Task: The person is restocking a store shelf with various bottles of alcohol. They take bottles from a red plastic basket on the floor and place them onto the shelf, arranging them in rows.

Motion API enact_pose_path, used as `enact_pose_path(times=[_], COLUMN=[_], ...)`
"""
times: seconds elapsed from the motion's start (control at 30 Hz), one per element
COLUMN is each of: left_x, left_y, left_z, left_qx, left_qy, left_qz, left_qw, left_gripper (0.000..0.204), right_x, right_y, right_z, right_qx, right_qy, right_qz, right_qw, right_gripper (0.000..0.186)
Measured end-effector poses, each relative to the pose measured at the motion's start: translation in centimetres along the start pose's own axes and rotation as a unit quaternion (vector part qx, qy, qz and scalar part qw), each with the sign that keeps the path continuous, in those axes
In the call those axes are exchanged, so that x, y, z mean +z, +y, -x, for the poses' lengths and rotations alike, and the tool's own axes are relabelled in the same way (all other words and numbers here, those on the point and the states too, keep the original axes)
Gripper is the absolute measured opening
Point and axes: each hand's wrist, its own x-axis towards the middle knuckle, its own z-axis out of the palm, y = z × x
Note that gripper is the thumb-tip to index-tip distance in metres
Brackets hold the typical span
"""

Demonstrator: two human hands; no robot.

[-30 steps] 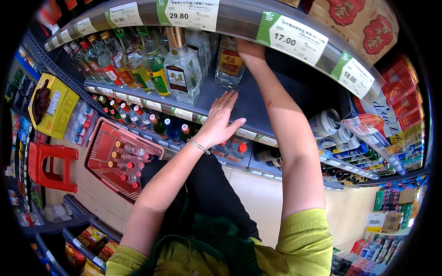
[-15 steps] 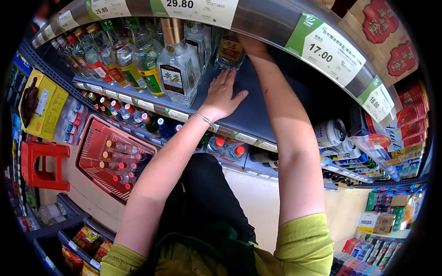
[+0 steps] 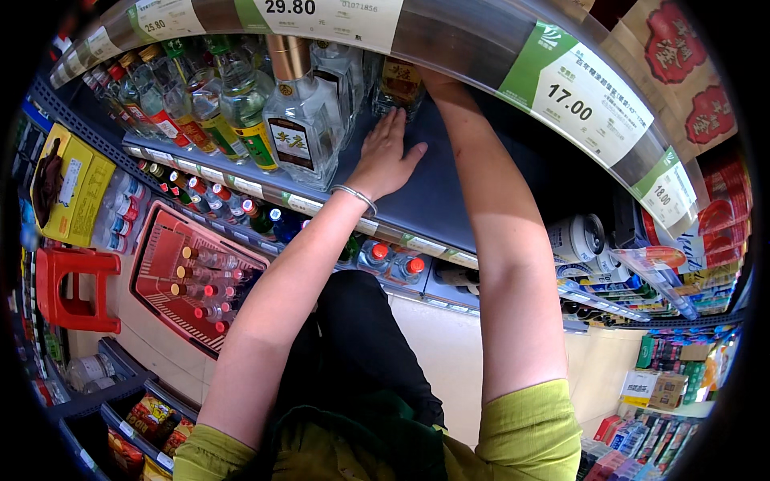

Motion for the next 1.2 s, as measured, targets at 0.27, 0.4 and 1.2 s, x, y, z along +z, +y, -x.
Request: enact_pose_path(times=[0.27, 0.4, 1.2], left_x=[0.6, 0.0, -21.9], left_y=[0.1, -0.7, -30.1], left_z=[-0.3, 0.2, 40.7], left_qx=[0.007, 0.015, -0.422], left_qy=[0.011, 0.038, 0.334], left_qz=[0.002, 0.000, -0.174], left_qw=[1.000, 0.999, 0.825], left_gripper=[0.069, 0.068, 0.045], right_x=[0.5, -1.0, -9.0], right_y=[1.2, -1.0, -51.1], right_z=[0.5, -0.5, 16.1], right_qx=[-0.020, 0.002, 0.137], right_qy=[-0.015, -0.039, -0.711], right_qz=[0.094, 0.028, -0.547], right_qw=[0.995, 0.999, 0.420], right_gripper=[0.031, 0.038, 0.021])
